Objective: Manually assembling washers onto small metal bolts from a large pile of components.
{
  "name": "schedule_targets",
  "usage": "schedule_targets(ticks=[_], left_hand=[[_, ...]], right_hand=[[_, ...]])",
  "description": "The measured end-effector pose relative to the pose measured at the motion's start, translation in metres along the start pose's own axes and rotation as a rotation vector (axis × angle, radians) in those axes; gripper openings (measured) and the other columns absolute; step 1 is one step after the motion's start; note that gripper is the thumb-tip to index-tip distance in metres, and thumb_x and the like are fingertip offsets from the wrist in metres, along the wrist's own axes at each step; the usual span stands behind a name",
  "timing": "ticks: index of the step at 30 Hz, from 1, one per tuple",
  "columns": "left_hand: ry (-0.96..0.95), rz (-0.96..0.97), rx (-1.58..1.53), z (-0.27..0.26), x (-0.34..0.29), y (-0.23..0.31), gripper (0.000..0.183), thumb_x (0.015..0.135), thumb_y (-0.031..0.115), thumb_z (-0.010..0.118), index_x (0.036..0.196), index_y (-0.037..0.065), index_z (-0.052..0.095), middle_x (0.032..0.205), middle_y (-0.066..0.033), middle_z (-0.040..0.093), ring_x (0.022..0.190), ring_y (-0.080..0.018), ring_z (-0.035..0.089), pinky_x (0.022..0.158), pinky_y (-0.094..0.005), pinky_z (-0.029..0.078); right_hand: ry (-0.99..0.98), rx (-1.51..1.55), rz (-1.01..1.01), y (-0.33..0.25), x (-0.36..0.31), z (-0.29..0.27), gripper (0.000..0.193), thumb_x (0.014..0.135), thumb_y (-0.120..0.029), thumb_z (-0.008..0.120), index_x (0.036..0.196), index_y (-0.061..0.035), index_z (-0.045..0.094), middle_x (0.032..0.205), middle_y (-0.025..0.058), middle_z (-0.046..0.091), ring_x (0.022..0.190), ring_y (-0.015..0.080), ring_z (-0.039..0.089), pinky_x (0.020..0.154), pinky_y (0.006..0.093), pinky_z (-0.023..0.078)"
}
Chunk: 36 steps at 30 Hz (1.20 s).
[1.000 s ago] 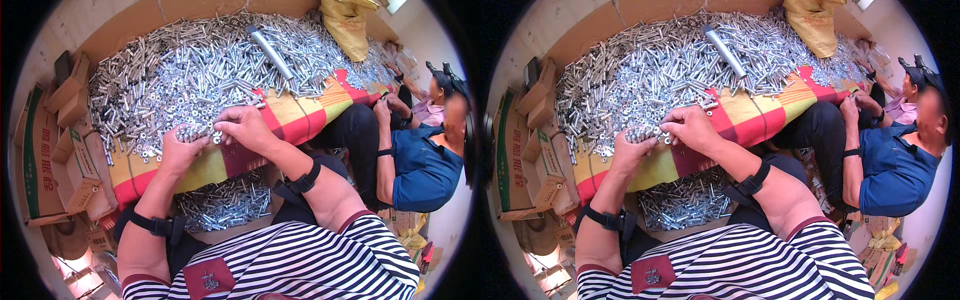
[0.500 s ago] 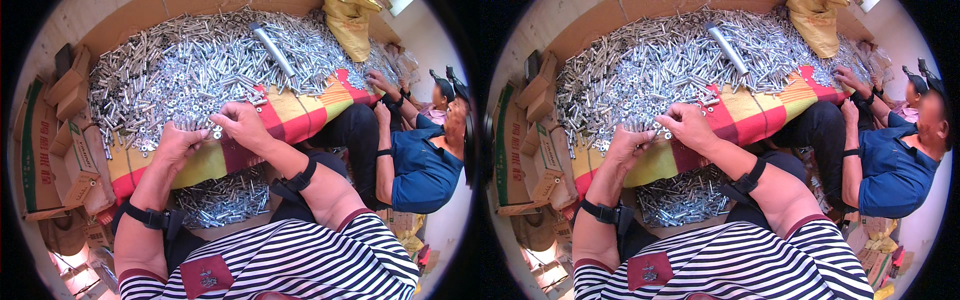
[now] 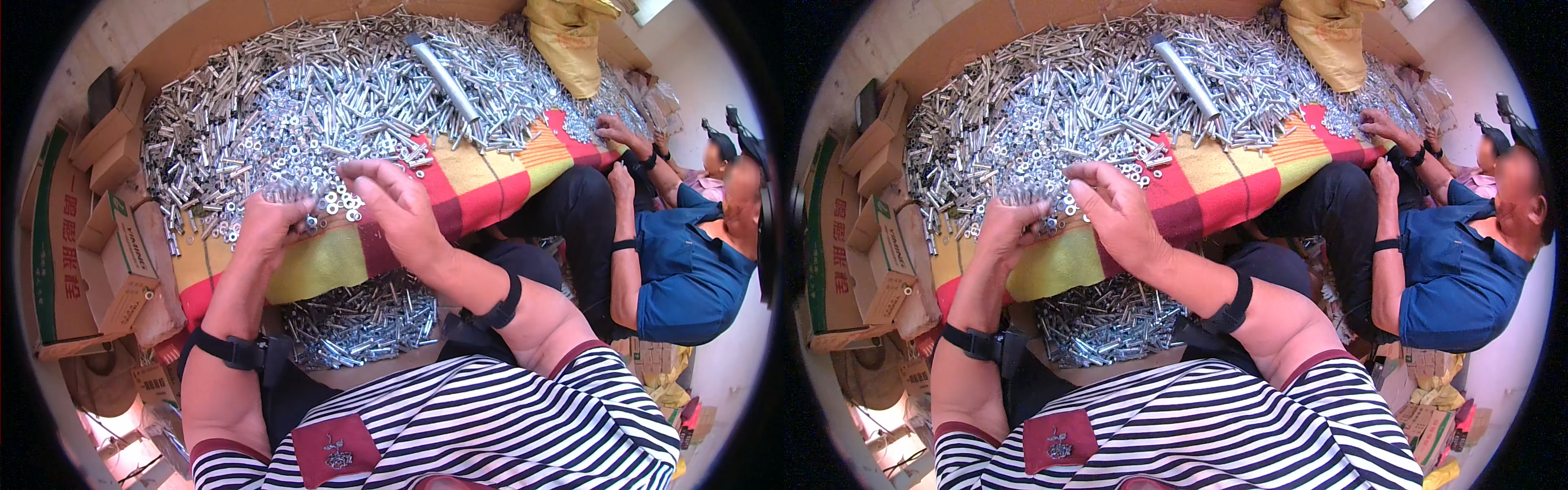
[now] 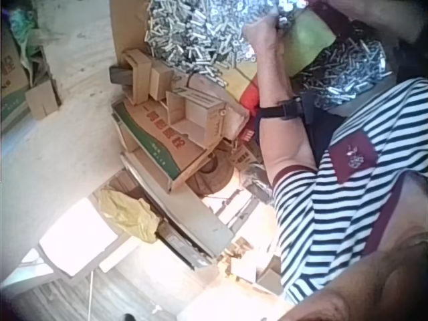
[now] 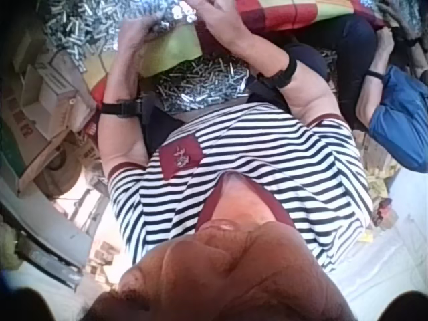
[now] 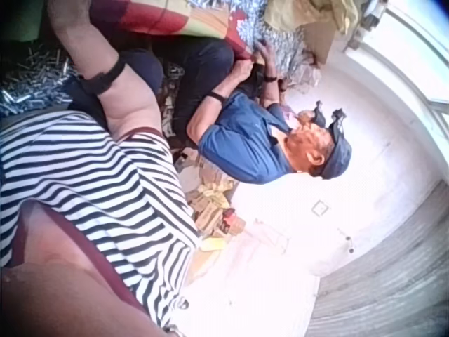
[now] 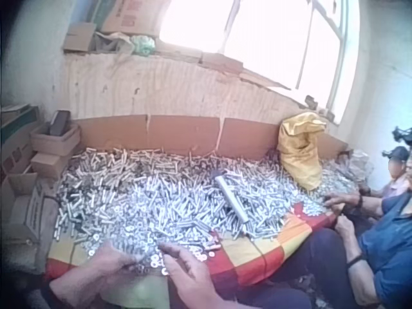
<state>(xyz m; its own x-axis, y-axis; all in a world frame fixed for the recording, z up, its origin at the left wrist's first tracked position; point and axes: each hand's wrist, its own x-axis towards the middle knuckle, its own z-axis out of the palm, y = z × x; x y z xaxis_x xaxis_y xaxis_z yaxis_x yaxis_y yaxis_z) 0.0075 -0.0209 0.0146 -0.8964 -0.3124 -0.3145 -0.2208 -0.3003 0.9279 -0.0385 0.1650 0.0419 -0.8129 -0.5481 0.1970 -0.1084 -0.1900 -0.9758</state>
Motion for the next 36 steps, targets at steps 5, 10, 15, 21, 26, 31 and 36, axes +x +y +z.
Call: schedule_targets(ticks=[5, 10, 15, 21, 26, 31, 36], left_hand=[[-0.340, -0.207, 0.369, 0.013, -0.029, 0.009, 0.017, 0.071, 0.004, 0.074, 0.085, 0.003, 0.064, 0.069, -0.0009, 0.061, 0.052, -0.0080, 0.050, 0.045, -0.0212, 0.037], [-0.266, -0.154, 0.334, 0.015, -0.021, 0.002, 0.011, 0.078, 0.006, 0.069, 0.088, 0.004, 0.064, 0.072, -0.0037, 0.066, 0.051, -0.0067, 0.055, 0.041, -0.0202, 0.036], [-0.161, -0.107, 0.210, 0.011, -0.012, -0.001, 0.017, 0.081, 0.007, 0.067, 0.095, -0.001, 0.061, 0.073, -0.0069, 0.068, 0.051, -0.0074, 0.057, 0.039, -0.0187, 0.034], [-0.059, -0.082, 0.137, 0.007, -0.007, -0.008, 0.021, 0.078, 0.002, 0.069, 0.096, -0.002, 0.058, 0.075, -0.0092, 0.067, 0.050, -0.0066, 0.054, 0.038, -0.0192, 0.035], [-0.032, -0.064, 0.176, 0.011, -0.010, -0.006, 0.024, 0.077, 0.002, 0.071, 0.096, -0.002, 0.058, 0.070, -0.0047, 0.064, 0.049, -0.0067, 0.053, 0.039, -0.0198, 0.035], [0.011, -0.022, 0.293, 0.016, -0.011, -0.005, 0.022, 0.074, 0.002, 0.073, 0.092, 0.000, 0.059, 0.067, -0.0013, 0.061, 0.049, -0.0074, 0.052, 0.040, -0.0214, 0.036], [-0.024, 0.014, 0.302, 0.017, -0.010, -0.008, 0.024, 0.073, 0.003, 0.074, 0.091, 0.000, 0.060, 0.069, -0.0025, 0.063, 0.049, -0.0079, 0.052, 0.045, -0.0234, 0.040]], right_hand=[[0.013, -0.930, -0.246, 0.032, 0.022, -0.032, 0.015, 0.078, -0.004, 0.064, 0.092, -0.0032, 0.058, 0.084, 0.0166, 0.056, 0.078, 0.0349, 0.058, 0.071, 0.0399, 0.048], [-0.091, -1.237, -0.176, 0.040, 0.025, -0.029, 0.015, 0.079, -0.008, 0.065, 0.089, -0.0015, 0.055, 0.089, 0.0175, 0.056, 0.082, 0.0374, 0.059, 0.072, 0.0454, 0.048], [-0.118, -1.258, -0.138, 0.040, 0.025, -0.033, 0.016, 0.080, -0.008, 0.062, 0.090, 0.0000, 0.053, 0.091, 0.0195, 0.056, 0.083, 0.0388, 0.059, 0.073, 0.0469, 0.047], [-0.150, -1.251, -0.058, 0.033, 0.022, -0.036, 0.011, 0.081, -0.006, 0.059, 0.088, 0.0001, 0.053, 0.088, 0.0203, 0.057, 0.084, 0.0399, 0.058, 0.073, 0.0478, 0.046], [-0.171, -1.167, -0.141, 0.026, 0.016, -0.034, 0.009, 0.082, -0.006, 0.055, 0.088, -0.0004, 0.052, 0.088, 0.0196, 0.057, 0.084, 0.0395, 0.057, 0.073, 0.0481, 0.045], [-0.241, -1.227, -0.114, 0.028, 0.014, -0.024, 0.010, 0.079, -0.003, 0.054, 0.090, -0.0016, 0.052, 0.089, 0.0175, 0.057, 0.084, 0.0372, 0.059, 0.071, 0.0455, 0.048], [-0.243, -1.311, -0.170, 0.027, 0.013, -0.022, 0.013, 0.078, -0.001, 0.052, 0.090, -0.0023, 0.052, 0.087, 0.0149, 0.056, 0.084, 0.0356, 0.060, 0.070, 0.0426, 0.050]])
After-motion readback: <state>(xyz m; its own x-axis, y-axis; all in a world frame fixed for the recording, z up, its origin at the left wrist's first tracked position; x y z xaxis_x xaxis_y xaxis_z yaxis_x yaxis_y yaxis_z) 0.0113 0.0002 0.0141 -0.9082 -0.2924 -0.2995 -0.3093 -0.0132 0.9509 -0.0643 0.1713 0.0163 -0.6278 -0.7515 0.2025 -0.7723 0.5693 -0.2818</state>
